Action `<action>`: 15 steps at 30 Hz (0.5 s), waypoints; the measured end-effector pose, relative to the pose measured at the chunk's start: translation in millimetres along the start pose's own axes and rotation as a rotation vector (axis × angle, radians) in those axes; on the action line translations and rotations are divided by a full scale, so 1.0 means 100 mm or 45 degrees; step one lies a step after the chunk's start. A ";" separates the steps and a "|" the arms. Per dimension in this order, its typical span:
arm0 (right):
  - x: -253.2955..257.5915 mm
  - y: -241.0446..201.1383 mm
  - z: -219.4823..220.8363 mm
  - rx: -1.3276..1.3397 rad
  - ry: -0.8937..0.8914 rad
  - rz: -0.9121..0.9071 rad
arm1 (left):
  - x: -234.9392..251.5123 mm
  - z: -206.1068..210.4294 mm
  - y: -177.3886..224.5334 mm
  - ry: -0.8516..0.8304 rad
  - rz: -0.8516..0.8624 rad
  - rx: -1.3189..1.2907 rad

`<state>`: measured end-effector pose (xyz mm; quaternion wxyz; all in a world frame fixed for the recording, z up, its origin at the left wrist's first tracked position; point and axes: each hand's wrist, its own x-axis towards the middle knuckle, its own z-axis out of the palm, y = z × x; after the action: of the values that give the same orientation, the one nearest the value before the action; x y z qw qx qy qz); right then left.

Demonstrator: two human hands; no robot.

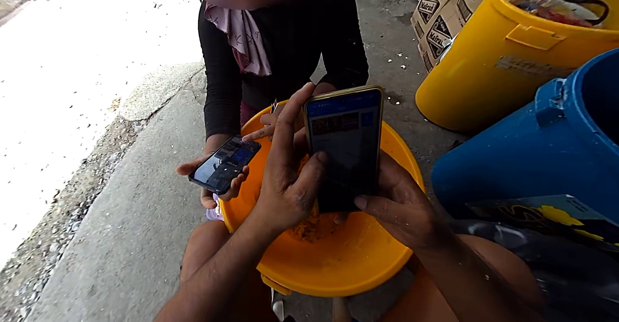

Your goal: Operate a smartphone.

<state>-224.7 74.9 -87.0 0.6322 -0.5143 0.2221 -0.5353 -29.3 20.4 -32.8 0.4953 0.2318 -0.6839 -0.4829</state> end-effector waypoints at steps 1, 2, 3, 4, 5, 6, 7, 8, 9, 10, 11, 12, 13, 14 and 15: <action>0.00 0.00 0.00 -0.007 -0.003 -0.005 | 0.00 0.01 0.00 0.014 0.000 0.007; 0.00 0.00 0.00 -0.014 -0.004 -0.007 | 0.00 0.02 0.01 0.028 -0.003 0.010; 0.00 -0.01 0.00 -0.018 -0.005 -0.005 | 0.00 0.02 0.01 0.029 -0.008 0.003; 0.00 -0.01 0.00 -0.020 -0.002 -0.002 | 0.00 0.01 0.01 0.027 -0.008 -0.005; -0.01 -0.01 0.00 -0.020 0.004 -0.001 | 0.00 0.01 0.01 0.018 -0.003 -0.012; -0.01 -0.01 0.00 -0.020 0.009 0.001 | 0.00 0.01 0.01 0.006 -0.001 -0.023; -0.01 -0.01 0.00 -0.017 0.007 0.001 | -0.01 0.00 0.00 -0.007 -0.004 -0.039; -0.01 -0.01 -0.01 -0.010 0.002 -0.005 | -0.01 0.00 0.00 -0.020 -0.004 -0.040; -0.01 -0.01 -0.01 -0.002 -0.003 -0.013 | -0.01 0.00 0.00 -0.028 0.002 -0.032; -0.01 -0.01 -0.01 0.005 -0.007 -0.016 | 0.00 -0.01 0.00 -0.038 0.010 -0.024; -0.01 -0.01 -0.01 0.009 -0.005 -0.013 | 0.00 -0.01 -0.01 -0.044 0.013 -0.017; -0.01 -0.02 -0.01 0.019 -0.004 -0.010 | -0.01 -0.01 -0.01 -0.046 0.008 -0.009; -0.01 -0.02 -0.01 0.029 -0.004 -0.010 | -0.01 -0.01 -0.01 -0.053 0.001 -0.005; -0.01 -0.02 -0.01 0.035 -0.004 -0.012 | -0.01 -0.02 -0.01 -0.054 -0.006 -0.004; -0.01 -0.01 -0.01 0.045 -0.005 -0.014 | -0.01 -0.02 -0.01 -0.050 -0.013 -0.002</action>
<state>-226.7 75.2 -86.4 0.6387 -0.5052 0.2084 -0.5417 -27.8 19.9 -34.2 0.4797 0.2253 -0.6919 -0.4904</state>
